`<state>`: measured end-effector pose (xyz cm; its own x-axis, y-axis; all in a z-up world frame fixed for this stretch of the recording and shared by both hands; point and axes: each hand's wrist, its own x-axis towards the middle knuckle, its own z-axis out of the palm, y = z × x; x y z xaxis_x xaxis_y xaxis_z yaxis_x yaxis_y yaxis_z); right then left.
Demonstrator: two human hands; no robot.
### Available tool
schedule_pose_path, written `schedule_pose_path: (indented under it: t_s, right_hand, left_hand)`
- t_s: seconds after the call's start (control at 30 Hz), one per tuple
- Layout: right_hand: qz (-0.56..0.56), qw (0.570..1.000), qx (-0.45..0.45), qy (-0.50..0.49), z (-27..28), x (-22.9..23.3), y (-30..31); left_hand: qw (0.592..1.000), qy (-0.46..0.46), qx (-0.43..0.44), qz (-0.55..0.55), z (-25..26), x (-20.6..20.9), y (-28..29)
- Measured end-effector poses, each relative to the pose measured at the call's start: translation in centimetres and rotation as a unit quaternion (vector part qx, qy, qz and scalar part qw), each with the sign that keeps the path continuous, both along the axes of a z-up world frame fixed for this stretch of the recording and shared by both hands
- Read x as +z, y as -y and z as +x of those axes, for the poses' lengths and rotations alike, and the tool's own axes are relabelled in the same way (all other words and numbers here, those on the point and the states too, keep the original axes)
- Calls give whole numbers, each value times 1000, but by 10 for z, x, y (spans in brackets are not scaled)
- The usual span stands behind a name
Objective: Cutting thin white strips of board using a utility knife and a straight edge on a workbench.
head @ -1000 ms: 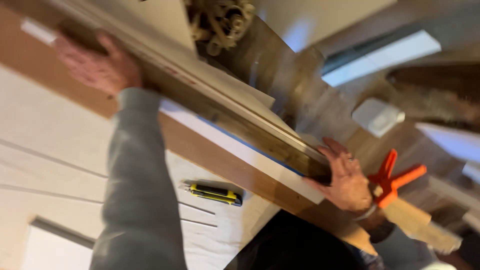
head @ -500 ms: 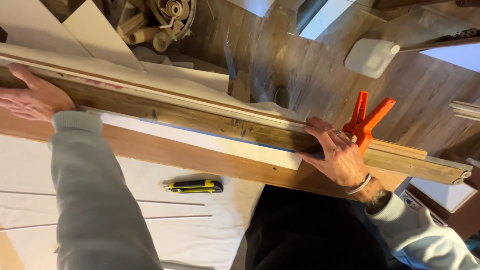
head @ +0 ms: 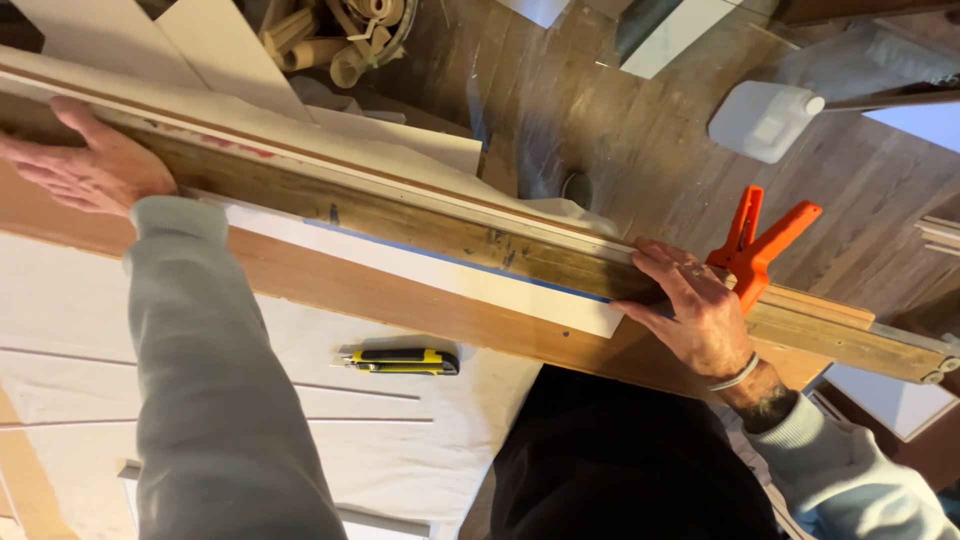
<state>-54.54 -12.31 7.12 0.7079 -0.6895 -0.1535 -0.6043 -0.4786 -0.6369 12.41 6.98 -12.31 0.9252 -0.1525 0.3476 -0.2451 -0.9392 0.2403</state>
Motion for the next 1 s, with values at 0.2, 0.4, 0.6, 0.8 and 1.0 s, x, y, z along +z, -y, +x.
schedule_pose_path:
  t_s: [0.2,0.4,0.6,0.8,1.0]
  right_hand:
    - [10,1000,-9,3,2,-1,0]
    - [6,1000,-2,-1,2,0,-1]
    - [-18,1000,-2,-3,6,-2,-6]
    - [-38,998,5,-58,22,8,-10]
    - [-70,996,37,-32,20,8,-20]
  left_hand:
    - [999,-26,13,-32,-10,7,11]
    - [998,-39,49,4,2,-12,4]
    - [996,-64,68,7,-38,32,37]
    - [991,-91,101,16,-59,48,58]
    - [982,-146,118,24,-83,97,80]
